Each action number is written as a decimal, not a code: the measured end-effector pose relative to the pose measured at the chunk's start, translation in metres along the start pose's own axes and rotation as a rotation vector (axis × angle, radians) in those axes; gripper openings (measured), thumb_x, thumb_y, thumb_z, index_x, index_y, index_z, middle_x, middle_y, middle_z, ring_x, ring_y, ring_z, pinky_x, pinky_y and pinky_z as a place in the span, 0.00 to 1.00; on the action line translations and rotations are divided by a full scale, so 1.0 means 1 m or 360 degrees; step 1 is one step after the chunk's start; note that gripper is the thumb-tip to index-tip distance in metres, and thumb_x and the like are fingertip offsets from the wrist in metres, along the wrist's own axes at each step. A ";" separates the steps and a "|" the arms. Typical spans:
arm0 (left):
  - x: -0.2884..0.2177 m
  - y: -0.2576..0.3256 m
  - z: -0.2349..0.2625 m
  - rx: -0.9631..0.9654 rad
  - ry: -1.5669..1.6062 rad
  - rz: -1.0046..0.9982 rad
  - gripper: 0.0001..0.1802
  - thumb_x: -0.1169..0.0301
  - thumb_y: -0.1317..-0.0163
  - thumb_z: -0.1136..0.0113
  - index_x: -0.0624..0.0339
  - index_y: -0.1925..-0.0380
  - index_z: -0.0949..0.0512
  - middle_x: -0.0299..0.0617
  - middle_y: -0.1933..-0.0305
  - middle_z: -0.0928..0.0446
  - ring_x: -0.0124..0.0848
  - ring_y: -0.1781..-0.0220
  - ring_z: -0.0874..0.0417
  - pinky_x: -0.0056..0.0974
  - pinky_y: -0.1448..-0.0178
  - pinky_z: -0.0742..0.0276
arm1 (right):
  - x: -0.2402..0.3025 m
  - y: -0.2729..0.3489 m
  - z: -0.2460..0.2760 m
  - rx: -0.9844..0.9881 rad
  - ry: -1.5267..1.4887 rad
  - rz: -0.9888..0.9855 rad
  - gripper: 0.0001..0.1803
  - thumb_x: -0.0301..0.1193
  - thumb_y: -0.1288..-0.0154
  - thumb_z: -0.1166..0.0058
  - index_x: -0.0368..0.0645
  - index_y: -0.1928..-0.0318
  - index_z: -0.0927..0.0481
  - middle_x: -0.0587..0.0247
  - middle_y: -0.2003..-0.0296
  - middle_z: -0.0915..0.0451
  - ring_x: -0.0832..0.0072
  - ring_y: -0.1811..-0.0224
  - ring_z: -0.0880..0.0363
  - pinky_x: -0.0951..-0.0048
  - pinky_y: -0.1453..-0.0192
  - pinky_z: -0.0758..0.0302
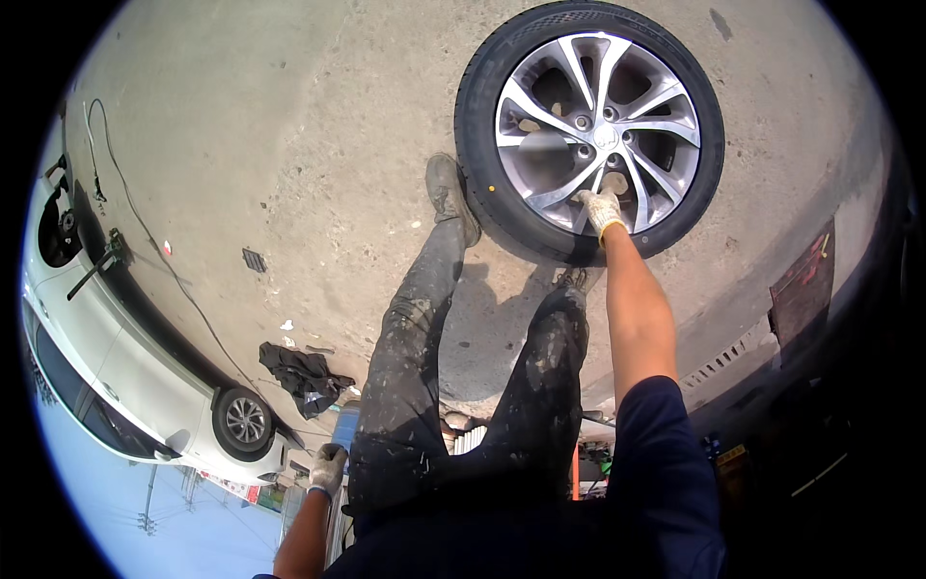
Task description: The person lifts a tire and mounts it onto a car wheel hub, then hand-tightens lug nuts and uses an impact wrench to secure them. The tire is installed on a white car in a garage setting.
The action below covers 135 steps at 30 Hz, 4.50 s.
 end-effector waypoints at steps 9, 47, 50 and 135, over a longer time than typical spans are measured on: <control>-0.323 0.035 -0.096 0.0831 0.1584 -0.0186 0.27 0.59 0.27 0.41 0.61 0.35 0.31 0.51 0.36 0.27 0.46 0.36 0.24 0.50 0.31 0.27 | 0.149 0.109 0.056 0.0420 0.0447 0.0108 0.32 0.47 0.42 0.38 0.32 0.47 0.18 0.44 0.55 0.15 0.61 0.51 0.17 0.66 0.43 0.25; -0.737 -0.151 0.507 -0.0234 0.2336 -0.1024 0.58 0.51 0.45 0.24 0.72 0.26 0.46 0.59 0.31 0.30 0.45 0.28 0.29 0.44 0.25 0.36 | 1.093 0.207 -0.259 0.0564 0.0811 0.1602 0.52 0.64 0.35 0.48 0.38 0.24 0.42 0.35 0.30 0.34 0.47 0.25 0.36 0.56 0.23 0.39; -0.696 -0.246 0.588 -0.0013 0.2183 -0.0573 0.57 0.34 0.41 0.37 0.69 0.27 0.42 0.60 0.30 0.30 0.51 0.27 0.30 0.46 0.26 0.34 | 1.091 0.218 -0.284 0.0925 0.0839 0.1267 0.56 0.58 0.38 0.39 0.36 0.23 0.48 0.36 0.28 0.38 0.48 0.24 0.38 0.59 0.22 0.39; -0.529 -1.525 2.948 -0.0015 0.3089 -0.0246 0.41 0.40 0.31 0.46 0.62 0.31 0.30 0.55 0.31 0.27 0.46 0.30 0.25 0.41 0.26 0.35 | 3.040 0.886 -1.997 0.1809 0.0142 -0.0347 0.50 0.68 0.31 0.56 0.47 0.22 0.45 0.51 0.24 0.43 0.56 0.22 0.45 0.49 0.21 0.44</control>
Point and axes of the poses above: each hand's wrist, its own y-axis away from the middle knuckle, its own z-axis out of the back of the hand, x = y × z, the point moved 10 cm from there along -y, towards the middle knuckle
